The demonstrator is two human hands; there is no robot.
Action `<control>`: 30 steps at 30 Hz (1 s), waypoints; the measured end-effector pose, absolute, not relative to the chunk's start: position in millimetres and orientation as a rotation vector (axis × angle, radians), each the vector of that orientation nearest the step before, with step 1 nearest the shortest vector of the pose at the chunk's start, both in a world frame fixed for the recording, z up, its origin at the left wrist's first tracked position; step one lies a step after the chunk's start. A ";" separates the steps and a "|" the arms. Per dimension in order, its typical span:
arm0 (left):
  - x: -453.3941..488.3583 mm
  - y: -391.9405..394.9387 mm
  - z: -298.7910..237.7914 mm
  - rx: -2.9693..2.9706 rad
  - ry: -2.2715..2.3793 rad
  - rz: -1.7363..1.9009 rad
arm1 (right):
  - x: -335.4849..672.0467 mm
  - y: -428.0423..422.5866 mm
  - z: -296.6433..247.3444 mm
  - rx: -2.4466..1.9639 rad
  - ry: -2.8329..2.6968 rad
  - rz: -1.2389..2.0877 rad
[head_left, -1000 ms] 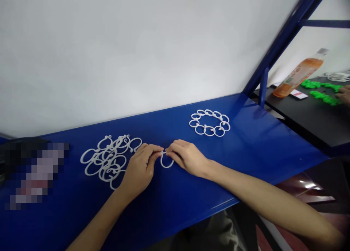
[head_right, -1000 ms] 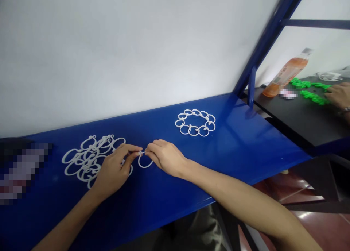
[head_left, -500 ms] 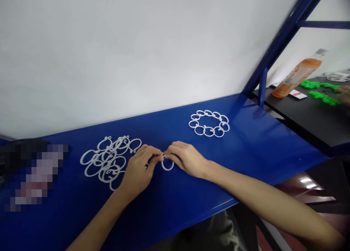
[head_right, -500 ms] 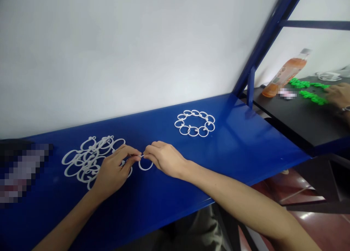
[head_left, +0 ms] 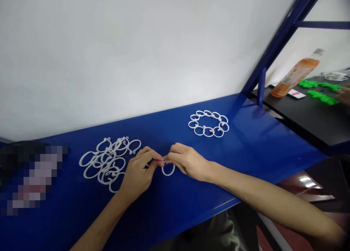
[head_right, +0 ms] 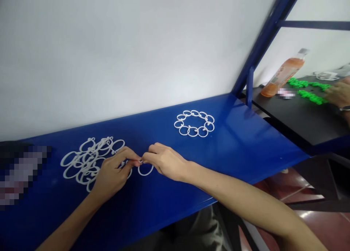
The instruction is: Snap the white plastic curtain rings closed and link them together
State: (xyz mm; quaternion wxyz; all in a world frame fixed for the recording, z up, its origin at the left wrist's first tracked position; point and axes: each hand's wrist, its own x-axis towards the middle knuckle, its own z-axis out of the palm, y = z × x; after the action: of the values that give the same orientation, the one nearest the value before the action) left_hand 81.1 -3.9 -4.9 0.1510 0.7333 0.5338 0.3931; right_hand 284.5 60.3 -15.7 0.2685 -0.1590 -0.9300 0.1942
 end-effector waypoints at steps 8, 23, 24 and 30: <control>78.4 4.2 -11.8 2.096 1.615 1.124 | 282.1 69.5 -13.3 -0.581 -2.495 0.558; 63.8 10.2 -11.5 2.284 1.835 0.970 | 298.4 94.4 -0.7 -0.975 -2.474 0.099; 59.0 12.2 -12.4 2.318 1.897 0.945 | 303.0 100.4 0.7 -1.098 -2.425 0.018; 34.9 20.3 -19.7 2.319 2.206 0.609 | 323.2 126.4 4.1 -1.504 -2.289 -0.175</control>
State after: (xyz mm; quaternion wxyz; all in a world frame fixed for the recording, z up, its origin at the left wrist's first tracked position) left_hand 34.9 20.3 -19.7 -0.0581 0.7105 0.6760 0.1866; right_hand 323.2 126.4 4.1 0.1972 -0.5373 -0.8176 -0.0626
